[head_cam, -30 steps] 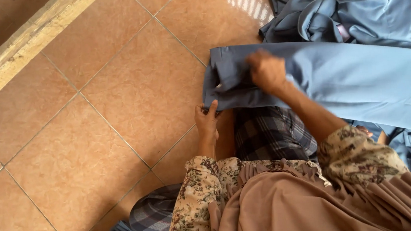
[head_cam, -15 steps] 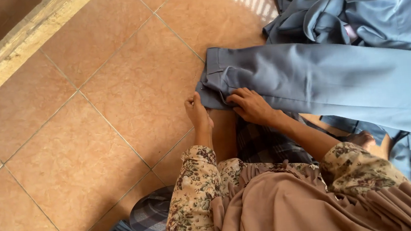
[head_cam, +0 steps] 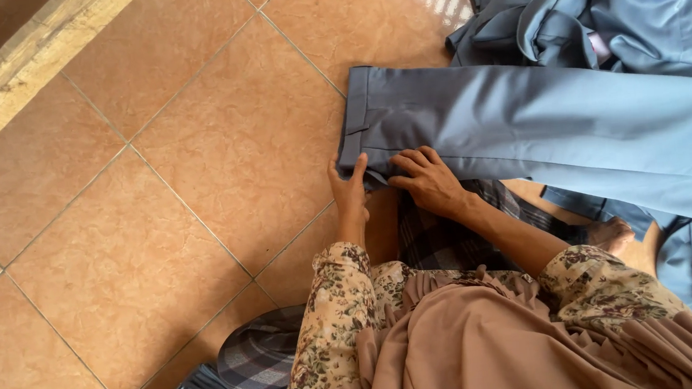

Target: A person sitting on the floor folds several pairs of blue uniform pants into neat rectangles.

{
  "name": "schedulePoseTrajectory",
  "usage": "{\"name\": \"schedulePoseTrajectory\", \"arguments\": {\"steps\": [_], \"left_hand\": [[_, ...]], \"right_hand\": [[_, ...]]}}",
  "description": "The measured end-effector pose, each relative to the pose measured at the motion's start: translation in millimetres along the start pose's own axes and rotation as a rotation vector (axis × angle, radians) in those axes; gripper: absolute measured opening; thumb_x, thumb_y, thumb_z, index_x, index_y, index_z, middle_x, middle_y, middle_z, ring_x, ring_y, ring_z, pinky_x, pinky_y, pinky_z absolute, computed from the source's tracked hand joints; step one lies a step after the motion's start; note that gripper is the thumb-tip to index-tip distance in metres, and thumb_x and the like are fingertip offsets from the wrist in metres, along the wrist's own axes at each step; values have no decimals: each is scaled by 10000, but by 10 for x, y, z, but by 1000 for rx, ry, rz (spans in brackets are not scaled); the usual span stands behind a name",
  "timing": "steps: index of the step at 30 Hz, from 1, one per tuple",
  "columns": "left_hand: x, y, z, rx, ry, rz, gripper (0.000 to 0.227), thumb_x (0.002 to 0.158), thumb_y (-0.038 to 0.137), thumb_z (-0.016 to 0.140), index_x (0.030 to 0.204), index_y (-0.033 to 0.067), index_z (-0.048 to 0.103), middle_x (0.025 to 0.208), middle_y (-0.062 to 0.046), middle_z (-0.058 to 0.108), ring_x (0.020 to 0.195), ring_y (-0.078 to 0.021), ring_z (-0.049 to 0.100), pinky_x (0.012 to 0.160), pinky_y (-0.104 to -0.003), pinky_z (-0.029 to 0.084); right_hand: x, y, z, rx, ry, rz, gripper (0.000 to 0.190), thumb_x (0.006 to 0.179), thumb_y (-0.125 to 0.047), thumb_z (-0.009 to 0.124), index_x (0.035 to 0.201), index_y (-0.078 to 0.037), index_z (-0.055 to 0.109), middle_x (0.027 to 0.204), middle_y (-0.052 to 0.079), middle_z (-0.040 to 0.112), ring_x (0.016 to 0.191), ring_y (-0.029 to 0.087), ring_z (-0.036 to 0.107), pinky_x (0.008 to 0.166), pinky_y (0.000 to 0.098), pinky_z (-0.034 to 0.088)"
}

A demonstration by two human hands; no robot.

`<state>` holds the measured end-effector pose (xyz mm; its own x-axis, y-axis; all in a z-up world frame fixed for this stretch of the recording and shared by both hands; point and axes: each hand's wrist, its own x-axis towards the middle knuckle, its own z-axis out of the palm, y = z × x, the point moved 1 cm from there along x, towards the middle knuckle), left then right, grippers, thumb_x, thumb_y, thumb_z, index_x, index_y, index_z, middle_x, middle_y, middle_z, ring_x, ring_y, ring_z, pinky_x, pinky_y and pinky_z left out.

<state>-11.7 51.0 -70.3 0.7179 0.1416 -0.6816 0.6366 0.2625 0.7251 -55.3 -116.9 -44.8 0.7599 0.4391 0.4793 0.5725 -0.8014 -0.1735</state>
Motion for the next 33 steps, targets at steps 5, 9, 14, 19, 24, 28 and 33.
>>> {"name": "schedulePoseTrajectory", "arguments": {"steps": [5,9,14,19,24,28,33], "left_hand": [[654,-120,-37,270,317,269,709,721,311,871,1344,114,594,1405,-216,543,1356,-431,492,1113,-536,407],[283,592,246,330,277,424,621,708,255,845,1285,150,642,1331,-186,607,1292,-427,551,1045,-539,463],[477,1045,337,138,229,447,493,669,230,809,1106,160,593,936,-106,564,778,-220,596,510,-342,591],[1095,1434,69,73,272,494,502,647,271,831,1069,189,573,945,-128,584,741,-243,664,510,-339,637],[1323,1685,-771,-131,356,552,573,663,246,862,1132,150,547,1053,-218,573,788,-345,697,569,-449,729],[1387,1556,-1665,-167,447,558,513,690,132,836,1135,155,584,1025,-209,577,786,-333,707,595,-475,735],[1351,1197,-2500,-147,526,577,476,737,118,821,1143,169,577,1050,-218,568,842,-329,692,634,-481,730]], "right_hand": [[-96,168,-502,-24,62,17,385,995,-86,527,1314,-255,660,1415,153,569,1338,317,537,1066,504,362],[-777,622,-679,-120,90,-43,397,1019,-34,454,1245,-271,677,1373,160,599,1249,314,603,977,453,425],[-1618,1327,-710,-499,-111,149,221,997,-158,517,867,-290,639,1064,-39,625,940,194,633,694,325,479],[-1595,1598,-816,-609,-127,354,140,987,-236,632,1061,-335,699,1071,-53,597,960,181,645,646,313,520],[-1311,1223,-436,-226,-245,423,371,905,-397,713,1268,-330,678,1184,69,648,1079,306,673,753,442,590],[-970,1158,-44,-14,-380,507,457,964,-207,556,1413,-287,539,1400,125,529,1298,361,550,853,554,573],[-320,1248,284,238,-256,482,360,1014,-59,486,1318,-133,664,1272,258,640,1215,464,602,913,563,542]]}}
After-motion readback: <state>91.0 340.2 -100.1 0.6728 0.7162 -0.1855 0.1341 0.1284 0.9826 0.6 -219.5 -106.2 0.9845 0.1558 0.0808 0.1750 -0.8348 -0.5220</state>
